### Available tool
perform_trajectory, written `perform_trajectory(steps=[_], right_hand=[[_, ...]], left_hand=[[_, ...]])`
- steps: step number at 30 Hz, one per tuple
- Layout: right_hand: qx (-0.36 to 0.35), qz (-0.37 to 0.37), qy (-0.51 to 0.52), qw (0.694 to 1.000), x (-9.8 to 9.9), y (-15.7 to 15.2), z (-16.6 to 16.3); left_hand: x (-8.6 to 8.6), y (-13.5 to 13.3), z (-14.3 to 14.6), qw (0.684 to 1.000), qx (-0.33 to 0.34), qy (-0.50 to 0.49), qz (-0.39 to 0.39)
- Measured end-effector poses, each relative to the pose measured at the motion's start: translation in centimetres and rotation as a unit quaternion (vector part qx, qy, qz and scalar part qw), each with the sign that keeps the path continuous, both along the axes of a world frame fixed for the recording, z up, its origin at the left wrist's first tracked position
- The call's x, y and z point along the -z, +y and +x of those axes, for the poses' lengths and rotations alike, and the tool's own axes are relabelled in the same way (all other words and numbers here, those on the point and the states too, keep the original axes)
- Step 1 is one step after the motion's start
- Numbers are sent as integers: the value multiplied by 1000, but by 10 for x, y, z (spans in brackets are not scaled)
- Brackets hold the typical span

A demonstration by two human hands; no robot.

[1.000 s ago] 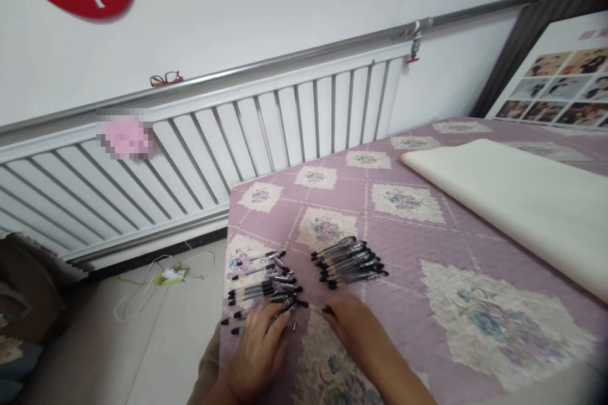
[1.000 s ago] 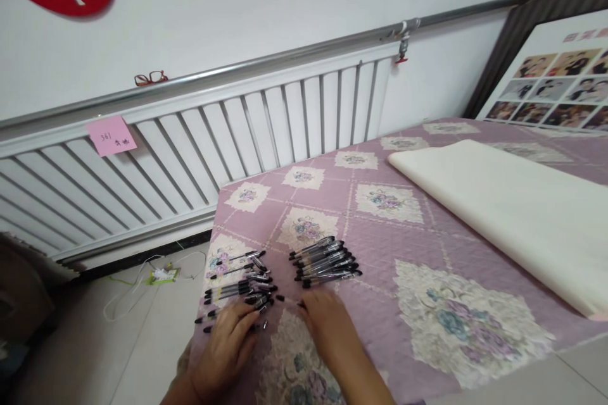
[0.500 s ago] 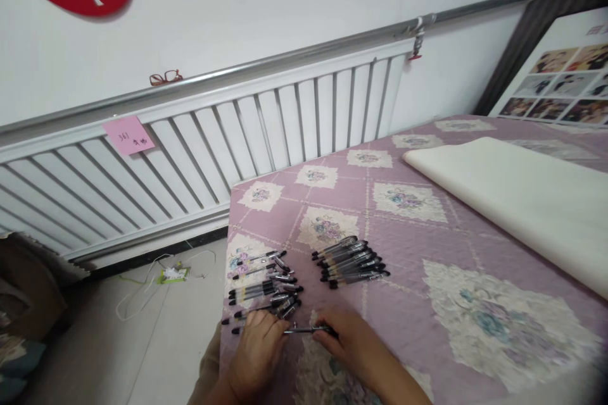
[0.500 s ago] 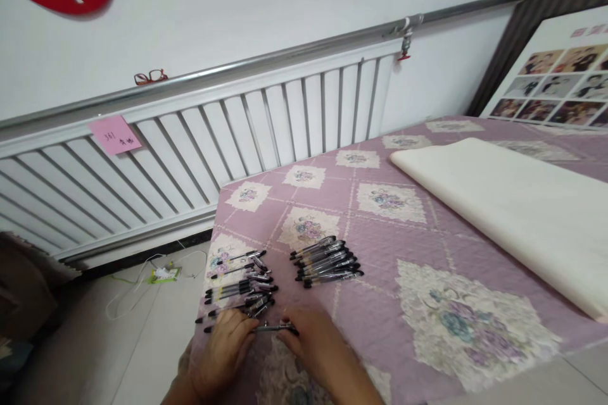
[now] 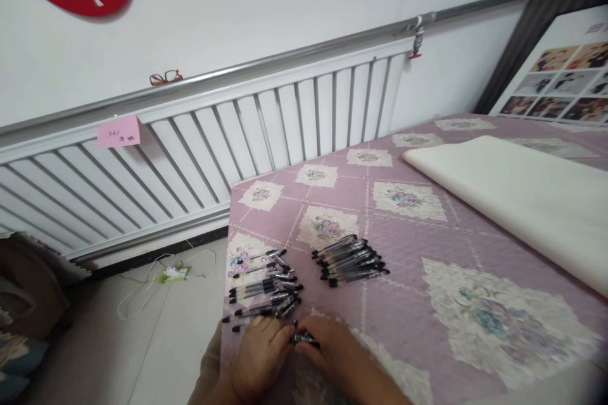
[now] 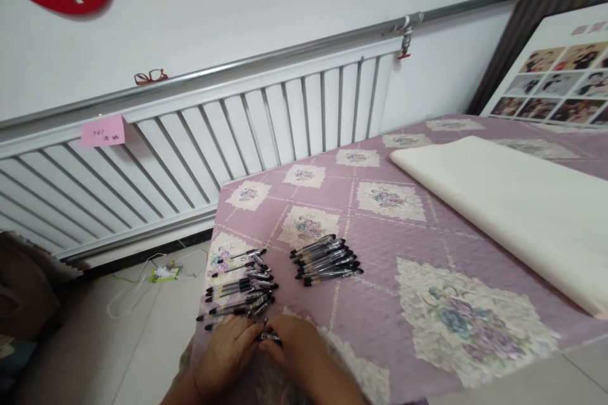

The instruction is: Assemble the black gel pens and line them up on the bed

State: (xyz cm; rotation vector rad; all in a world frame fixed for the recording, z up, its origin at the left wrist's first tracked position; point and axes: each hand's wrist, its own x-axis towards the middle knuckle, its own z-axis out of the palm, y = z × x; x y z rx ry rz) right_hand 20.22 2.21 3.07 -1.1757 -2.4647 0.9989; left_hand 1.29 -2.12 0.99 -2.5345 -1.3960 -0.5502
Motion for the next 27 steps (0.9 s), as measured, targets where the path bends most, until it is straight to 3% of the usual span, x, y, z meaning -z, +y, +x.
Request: perform_trajectory(steps=[5,12,22,27], right_hand=[[-4,29,-64,998,-1,2,1],[-9,43,-14,999,8,4,0],[35,4,50,998,-4,1,0],[9,14,-34,999,-1,3,-1]], left_hand=[[3,-1,-1,1000,-12,19,-9],[6,-1,-1,999,-28,16,-28],[5,0,-1,1000,-20,12,-17],[12,-1,-2,1000,-25,11,-9]])
